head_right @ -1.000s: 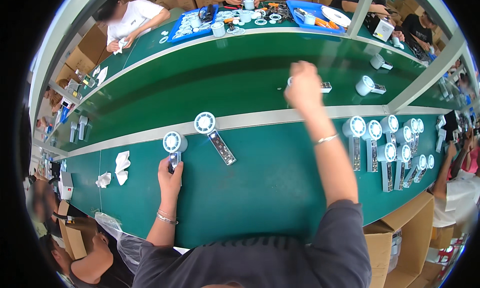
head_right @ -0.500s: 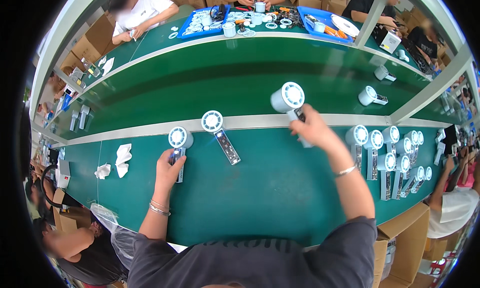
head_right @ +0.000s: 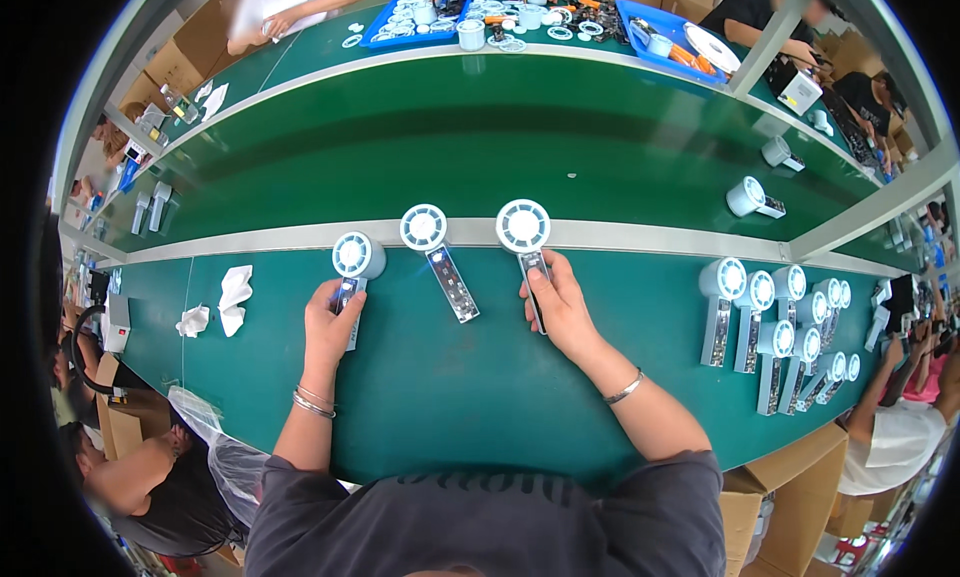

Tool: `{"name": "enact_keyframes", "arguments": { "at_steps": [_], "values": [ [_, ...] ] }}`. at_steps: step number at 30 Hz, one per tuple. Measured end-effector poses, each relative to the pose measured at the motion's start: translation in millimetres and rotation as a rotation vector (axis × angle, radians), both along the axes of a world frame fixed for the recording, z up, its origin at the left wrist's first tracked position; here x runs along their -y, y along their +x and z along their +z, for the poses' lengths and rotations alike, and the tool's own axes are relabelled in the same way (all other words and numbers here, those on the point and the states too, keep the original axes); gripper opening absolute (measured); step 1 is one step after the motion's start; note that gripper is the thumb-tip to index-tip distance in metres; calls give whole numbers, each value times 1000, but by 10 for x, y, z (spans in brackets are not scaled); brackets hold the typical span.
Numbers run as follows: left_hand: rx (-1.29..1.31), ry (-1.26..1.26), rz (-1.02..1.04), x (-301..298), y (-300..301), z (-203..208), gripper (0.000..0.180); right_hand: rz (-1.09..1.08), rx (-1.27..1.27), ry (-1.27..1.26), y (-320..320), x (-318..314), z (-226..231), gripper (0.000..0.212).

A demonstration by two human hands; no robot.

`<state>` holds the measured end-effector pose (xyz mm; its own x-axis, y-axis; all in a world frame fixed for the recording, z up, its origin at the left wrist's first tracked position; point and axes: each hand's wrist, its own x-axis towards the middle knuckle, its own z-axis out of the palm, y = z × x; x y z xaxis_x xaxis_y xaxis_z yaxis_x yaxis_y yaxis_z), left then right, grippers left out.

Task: The person assembles small handheld fans on a green workbench. They pick up fan bodies and circular heads, attach them together, and place the completed units in a row. The process is repeated for multiple units throughout the clip.

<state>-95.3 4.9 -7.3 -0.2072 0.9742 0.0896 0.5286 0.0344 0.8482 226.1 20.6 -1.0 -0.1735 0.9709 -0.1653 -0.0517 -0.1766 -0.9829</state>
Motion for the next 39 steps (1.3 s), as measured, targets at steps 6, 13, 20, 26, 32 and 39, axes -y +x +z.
{"name": "enact_keyframes", "arguments": {
  "at_steps": [6, 13, 20, 26, 32, 39],
  "values": [
    [18, -6, 4, -6, -2, -9, 31, -38, -13, 58, -9, 23, -34, 36],
    [33, 3, 7, -11, 15, 6, 29, -91, -14, 90, -42, 43, -107, 38],
    [31, -10, 9, -5, 17, 11, 30, -49, -55, 118, -52, 62, -38, 41],
    [31, -2, 16, -7, 21, 14, 28, -47, -26, 140, -62, 69, -34, 40],
    [40, -10, 17, -8, 34, 34, 29, -84, -35, 155, -61, 64, 9, 42],
    [42, -7, 11, -8, 21, 13, 30, -79, -36, 170, -51, 60, 4, 43]
  ]
}}
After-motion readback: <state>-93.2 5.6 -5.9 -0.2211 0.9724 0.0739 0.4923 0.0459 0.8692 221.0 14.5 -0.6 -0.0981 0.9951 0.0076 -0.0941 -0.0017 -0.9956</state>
